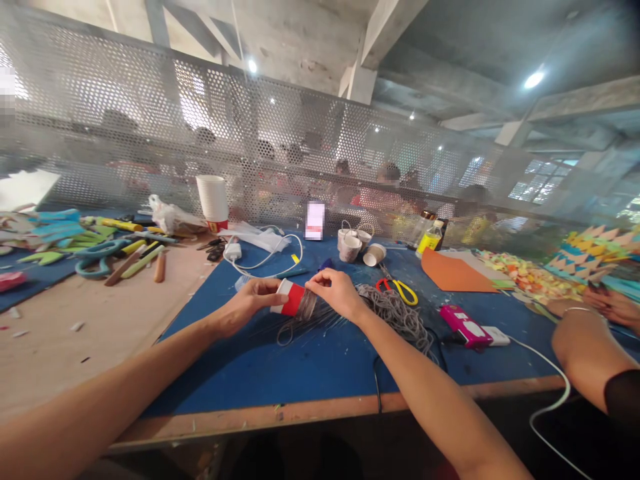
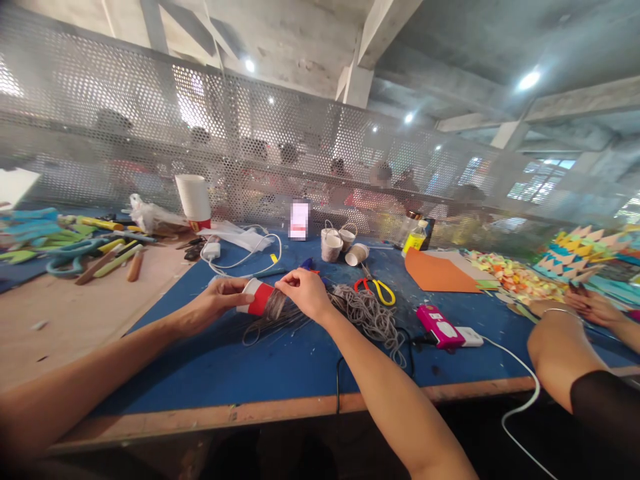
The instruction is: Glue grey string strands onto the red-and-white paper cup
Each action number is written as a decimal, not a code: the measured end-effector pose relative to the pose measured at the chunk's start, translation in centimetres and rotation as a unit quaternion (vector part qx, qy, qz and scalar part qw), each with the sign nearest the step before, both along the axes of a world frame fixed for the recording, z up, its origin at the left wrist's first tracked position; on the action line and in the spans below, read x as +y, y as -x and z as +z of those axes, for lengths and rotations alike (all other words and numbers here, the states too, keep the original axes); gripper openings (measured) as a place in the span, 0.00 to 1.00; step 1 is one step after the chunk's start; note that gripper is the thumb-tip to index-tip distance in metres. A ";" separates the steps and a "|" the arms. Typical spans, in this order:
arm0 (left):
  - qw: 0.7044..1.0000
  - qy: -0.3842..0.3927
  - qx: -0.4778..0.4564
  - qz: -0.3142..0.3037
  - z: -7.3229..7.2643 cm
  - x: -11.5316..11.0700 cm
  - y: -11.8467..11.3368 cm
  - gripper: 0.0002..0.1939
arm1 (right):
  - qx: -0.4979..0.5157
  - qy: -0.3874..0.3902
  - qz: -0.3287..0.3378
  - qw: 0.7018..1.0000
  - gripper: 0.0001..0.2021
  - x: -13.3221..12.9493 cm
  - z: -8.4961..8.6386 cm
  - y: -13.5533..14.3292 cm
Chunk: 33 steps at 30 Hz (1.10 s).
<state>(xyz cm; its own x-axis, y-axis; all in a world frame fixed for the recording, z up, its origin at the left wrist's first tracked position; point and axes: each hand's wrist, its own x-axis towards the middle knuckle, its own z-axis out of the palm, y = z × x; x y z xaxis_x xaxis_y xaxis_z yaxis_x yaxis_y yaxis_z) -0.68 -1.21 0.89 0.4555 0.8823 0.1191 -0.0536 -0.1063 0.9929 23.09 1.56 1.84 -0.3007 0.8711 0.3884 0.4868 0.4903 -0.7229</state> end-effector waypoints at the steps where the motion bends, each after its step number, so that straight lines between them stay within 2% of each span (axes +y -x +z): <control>1: 1.000 0.002 0.000 -0.001 -0.1 0.0 0.0 0.14 | 0.007 0.020 0.008 1.000 0.09 0.2 -0.1 0.0; 6: 1.000 0.009 0.000 -0.006 -0.1 0.0 -0.1 0.14 | 0.052 0.113 0.045 0.991 0.09 1.1 -0.7 -0.4; 9: 1.000 0.026 -0.004 -0.004 0.0 0.0 -0.1 0.14 | 0.094 0.172 0.076 0.978 0.14 1.5 -0.7 -0.7; 15: 0.996 0.059 -0.071 0.001 0.4 -0.1 0.0 0.17 | 0.160 0.223 0.100 0.956 0.29 1.5 0.4 -1.2; 19: 0.996 0.041 -0.078 0.011 1.2 -0.2 0.2 0.14 | 0.194 0.247 0.090 0.945 0.32 0.7 1.4 -1.3; 22: 0.996 0.027 -0.083 0.012 1.8 -0.3 0.4 0.16 | 0.193 0.235 0.061 0.951 0.33 -0.3 2.0 -1.3; 26: 0.993 0.016 -0.115 0.037 2.0 -0.9 0.5 0.18 | 0.146 0.161 0.033 0.976 0.32 -1.6 2.0 -0.9; 29: 0.988 0.015 -0.142 0.060 1.6 -1.4 0.5 0.18 | 0.126 0.130 0.058 0.982 0.31 -2.3 0.9 -0.2; 33: 0.986 0.005 -0.155 0.054 0.5 -1.4 0.5 0.14 | 0.157 0.099 0.055 0.981 0.32 -2.9 -1.1 0.8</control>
